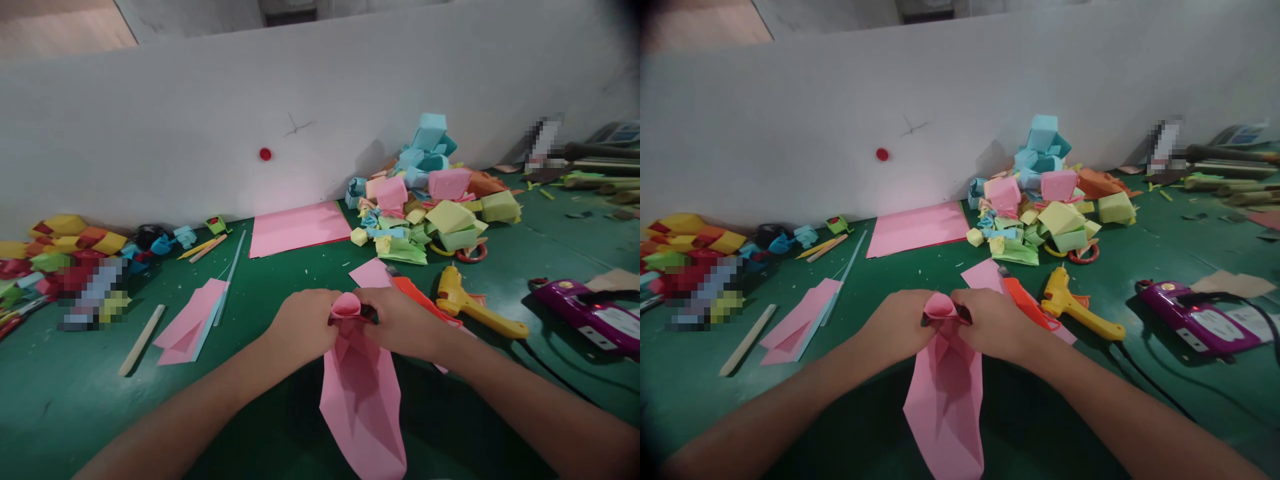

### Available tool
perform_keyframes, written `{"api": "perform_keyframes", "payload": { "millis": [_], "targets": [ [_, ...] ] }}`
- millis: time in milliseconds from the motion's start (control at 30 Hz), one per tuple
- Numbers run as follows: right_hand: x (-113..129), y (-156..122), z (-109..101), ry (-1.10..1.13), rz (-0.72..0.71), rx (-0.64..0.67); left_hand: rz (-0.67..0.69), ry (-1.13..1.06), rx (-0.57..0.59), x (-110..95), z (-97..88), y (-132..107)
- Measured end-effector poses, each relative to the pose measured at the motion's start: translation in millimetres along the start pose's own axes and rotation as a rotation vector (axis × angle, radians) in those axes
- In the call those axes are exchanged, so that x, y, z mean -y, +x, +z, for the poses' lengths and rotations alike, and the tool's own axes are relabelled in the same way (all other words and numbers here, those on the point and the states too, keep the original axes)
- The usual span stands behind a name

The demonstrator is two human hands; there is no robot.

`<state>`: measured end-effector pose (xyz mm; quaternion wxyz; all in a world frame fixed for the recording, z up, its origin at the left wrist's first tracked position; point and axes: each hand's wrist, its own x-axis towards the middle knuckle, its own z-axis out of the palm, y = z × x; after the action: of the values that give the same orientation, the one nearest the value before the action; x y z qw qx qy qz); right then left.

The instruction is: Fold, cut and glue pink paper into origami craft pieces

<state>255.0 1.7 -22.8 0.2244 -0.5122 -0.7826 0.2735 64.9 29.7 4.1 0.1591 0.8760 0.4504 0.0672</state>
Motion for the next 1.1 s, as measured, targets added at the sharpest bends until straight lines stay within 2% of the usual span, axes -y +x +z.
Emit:
{"api": "perform_keyframes", "payload": {
  "millis": [200, 333, 467, 633, 867, 1100],
  "targets": [
    [3, 0, 6, -0.056, 0.026, -0.027, -0.014, -0.020, 0.041, 1, -1.0, 1],
    [2, 1, 7, -0.075, 0.058, -0.039, -0.041, 0.040, 0.005, 0, -0.5, 2],
    [5, 0, 7, -0.180, 0.042, -0.102, -0.011, -0.010, -0.005, 0, -0.9, 4],
    [5, 2, 4, -0.299, 0.018, -0.035, -0.039, -0.023, 0.012, 7, -0.8, 9],
    [0, 4, -1, -0.209, 0.086, -0.010, 0.005, -0.047, 0.099, 13, 1.5, 9],
    [7, 0, 4, -0.150, 0.076, -0.011, -0.040, 0.092, 0.133, 8, 9.2, 8]
  ]
}}
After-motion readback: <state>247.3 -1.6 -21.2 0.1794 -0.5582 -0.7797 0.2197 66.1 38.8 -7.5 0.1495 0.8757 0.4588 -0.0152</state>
